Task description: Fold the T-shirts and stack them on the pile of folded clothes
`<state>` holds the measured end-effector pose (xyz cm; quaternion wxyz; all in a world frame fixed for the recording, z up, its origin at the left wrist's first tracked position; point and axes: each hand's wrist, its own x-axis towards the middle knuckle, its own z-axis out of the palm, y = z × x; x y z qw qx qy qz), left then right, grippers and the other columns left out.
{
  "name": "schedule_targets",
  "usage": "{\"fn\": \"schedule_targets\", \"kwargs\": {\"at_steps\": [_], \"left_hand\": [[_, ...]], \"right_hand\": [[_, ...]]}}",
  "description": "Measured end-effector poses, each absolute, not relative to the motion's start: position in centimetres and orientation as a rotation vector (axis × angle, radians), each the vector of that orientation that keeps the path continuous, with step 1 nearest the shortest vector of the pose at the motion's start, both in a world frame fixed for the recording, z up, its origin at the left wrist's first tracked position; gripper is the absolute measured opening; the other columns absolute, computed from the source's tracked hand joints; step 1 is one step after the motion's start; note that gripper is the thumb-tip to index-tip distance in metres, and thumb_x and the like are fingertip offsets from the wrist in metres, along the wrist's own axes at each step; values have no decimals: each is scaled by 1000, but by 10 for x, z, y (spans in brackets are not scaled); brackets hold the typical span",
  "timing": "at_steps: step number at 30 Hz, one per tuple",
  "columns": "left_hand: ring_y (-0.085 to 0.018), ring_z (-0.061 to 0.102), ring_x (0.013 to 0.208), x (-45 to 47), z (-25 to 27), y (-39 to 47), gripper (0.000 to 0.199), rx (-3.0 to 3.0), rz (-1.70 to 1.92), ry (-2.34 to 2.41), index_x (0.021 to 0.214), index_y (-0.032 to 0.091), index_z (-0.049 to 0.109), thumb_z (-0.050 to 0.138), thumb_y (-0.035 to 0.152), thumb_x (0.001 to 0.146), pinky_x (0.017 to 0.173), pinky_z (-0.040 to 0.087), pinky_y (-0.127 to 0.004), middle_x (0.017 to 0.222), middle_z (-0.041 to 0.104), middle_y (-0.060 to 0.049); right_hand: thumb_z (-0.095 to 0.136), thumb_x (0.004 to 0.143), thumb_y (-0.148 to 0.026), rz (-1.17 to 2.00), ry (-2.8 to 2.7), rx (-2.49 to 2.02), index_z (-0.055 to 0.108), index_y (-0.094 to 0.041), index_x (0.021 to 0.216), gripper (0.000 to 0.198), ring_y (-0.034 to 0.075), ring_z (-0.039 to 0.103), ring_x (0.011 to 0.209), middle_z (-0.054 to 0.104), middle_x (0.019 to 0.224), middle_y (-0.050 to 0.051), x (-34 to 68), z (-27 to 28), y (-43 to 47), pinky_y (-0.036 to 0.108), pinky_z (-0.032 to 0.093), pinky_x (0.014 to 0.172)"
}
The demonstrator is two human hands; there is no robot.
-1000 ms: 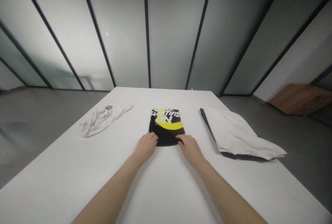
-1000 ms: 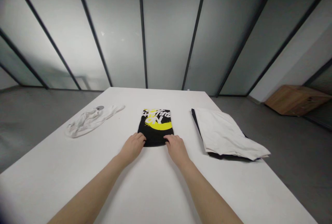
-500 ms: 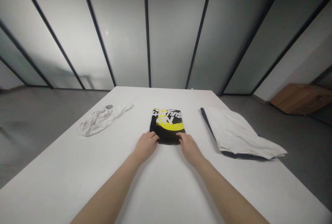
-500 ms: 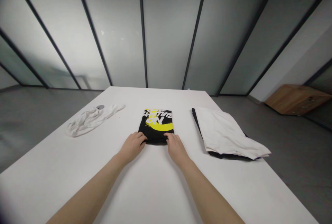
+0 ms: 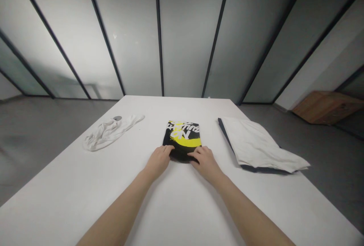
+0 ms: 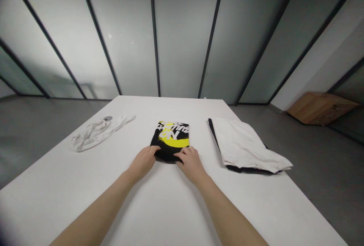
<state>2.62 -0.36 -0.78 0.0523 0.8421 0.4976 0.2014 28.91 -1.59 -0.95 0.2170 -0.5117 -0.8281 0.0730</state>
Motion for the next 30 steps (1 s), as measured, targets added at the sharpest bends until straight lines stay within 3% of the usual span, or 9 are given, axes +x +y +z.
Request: {"fn": "schedule_targets", "kwargs": {"at_steps": [5, 9, 11, 14, 18, 20, 22, 25, 30], "left_hand": [[-26, 70, 112, 22, 4, -11, 51, 2540, 606, 1438, 123, 20, 70, 47, 0, 82, 102, 53, -41, 117, 76, -10], [-24, 74, 95, 11, 12, -20, 37, 2459, 540, 968, 112, 23, 77, 59, 12, 82, 90, 56, -34, 104, 81, -5], [-20, 74, 78, 9, 12, -23, 26, 2301, 534, 754, 108, 20, 78, 60, 25, 90, 77, 57, -29, 90, 81, -4], [-17, 71, 66, 17, 11, -27, 40, 2134, 682, 814, 100, 17, 78, 44, 37, 105, 69, 55, -27, 77, 77, -5], [-25, 72, 106, 43, 6, -33, 32, 2308, 845, 1263, 115, 21, 75, 47, 30, 104, 99, 54, -40, 108, 79, -10], [-30, 59, 135, 54, 0, -37, 40, 2417, 740, 1440, 135, 24, 68, 50, 22, 100, 116, 43, -53, 137, 72, -12], [-35, 43, 151, 59, -8, -39, 51, 2472, 562, 1551, 149, 27, 58, 52, 22, 98, 122, 32, -65, 156, 58, -11], [-40, 35, 156, 60, -15, -40, 54, 2483, 412, 1620, 155, 28, 53, 51, 29, 101, 121, 29, -73, 167, 45, -11], [-40, 35, 157, 56, -16, -38, 52, 2467, 433, 1614, 154, 25, 55, 51, 32, 103, 122, 34, -65, 168, 42, -14]], "right_hand": [[61, 90, -8, 284, -2287, -1199, 78, -23, 113, 32, 25, 65, 107, 75, 114, 8, 295, -3, -24, 39, 51, 97], [69, 86, -20, 537, -2388, -1135, 80, -25, 101, 19, 22, 72, 87, 81, 98, 3, 304, 12, -34, 31, 52, 81], [69, 90, -27, 731, -2455, -1044, 80, -24, 97, 14, 18, 71, 72, 80, 82, 0, 306, 17, -37, 28, 50, 72], [53, 102, -31, 789, -2448, -973, 79, -22, 90, 30, 16, 67, 62, 75, 68, 0, 300, 19, -40, 26, 48, 68], [45, 107, -34, 464, -2351, -1111, 78, -24, 100, 34, 22, 71, 92, 80, 98, 8, 277, 15, -43, 34, 52, 87], [49, 106, -33, 402, -2360, -1140, 74, -24, 122, 31, 26, 66, 118, 76, 125, 11, 265, 9, -44, 42, 50, 104], [52, 105, -38, 380, -2408, -1218, 61, -21, 147, 47, 29, 52, 143, 61, 151, 14, 257, 1, -45, 49, 40, 119], [49, 106, -53, 357, -2447, -1436, 40, -24, 165, 67, 34, 29, 160, 38, 171, 10, 253, -11, -46, 56, 25, 128], [42, 107, -59, 321, -2372, -1617, 44, -31, 164, 63, 40, 24, 160, 30, 174, 5, 253, -18, -46, 60, 20, 128]]}}
